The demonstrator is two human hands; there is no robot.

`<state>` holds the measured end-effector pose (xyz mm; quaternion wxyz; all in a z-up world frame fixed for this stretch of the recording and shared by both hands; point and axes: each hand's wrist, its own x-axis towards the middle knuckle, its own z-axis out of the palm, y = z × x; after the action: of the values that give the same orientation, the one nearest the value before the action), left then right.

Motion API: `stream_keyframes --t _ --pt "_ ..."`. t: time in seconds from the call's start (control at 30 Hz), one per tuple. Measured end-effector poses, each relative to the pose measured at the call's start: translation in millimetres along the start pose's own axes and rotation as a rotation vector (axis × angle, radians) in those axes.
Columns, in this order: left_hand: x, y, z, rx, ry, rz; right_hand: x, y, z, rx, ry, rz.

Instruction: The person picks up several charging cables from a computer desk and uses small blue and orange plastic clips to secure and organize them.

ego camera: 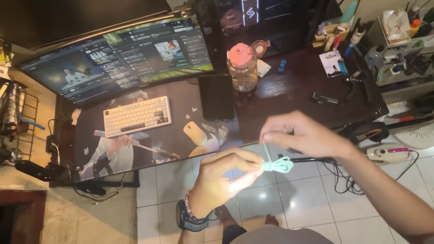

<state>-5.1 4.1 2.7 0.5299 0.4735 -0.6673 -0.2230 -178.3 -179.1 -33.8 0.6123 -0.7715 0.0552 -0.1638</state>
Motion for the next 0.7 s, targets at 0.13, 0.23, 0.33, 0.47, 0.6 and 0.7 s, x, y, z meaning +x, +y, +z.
stream_keyframes --t 0.13,0.23,0.33,0.47,0.6,0.7 --pt "-0.2 -2.6 -7.4 0.223 0.195 0.043 -9.9 3.0 26.3 -0.091 -0.153 0.190" --pt "1.1 -3.3 -13.7 0.360 0.183 0.012 -19.9 -20.6 33.6 -0.229 -0.227 0.110" --pt "-0.1 -1.3 -12.3 0.447 0.088 0.025 -18.6 -41.8 18.1 -0.288 -0.163 -0.042" --pt "-3.8 8.1 -2.9 0.379 -0.064 -0.049 -4.0 -46.5 -10.9 -0.313 -0.086 -0.031" --pt "-3.6 8.0 2.5 0.196 -0.064 0.032 5.2 -14.8 -14.1 -0.210 -0.097 0.026" --pt "-6.0 5.1 0.0 0.148 0.039 0.063 1.0 17.6 7.0 0.009 -0.137 -0.074"
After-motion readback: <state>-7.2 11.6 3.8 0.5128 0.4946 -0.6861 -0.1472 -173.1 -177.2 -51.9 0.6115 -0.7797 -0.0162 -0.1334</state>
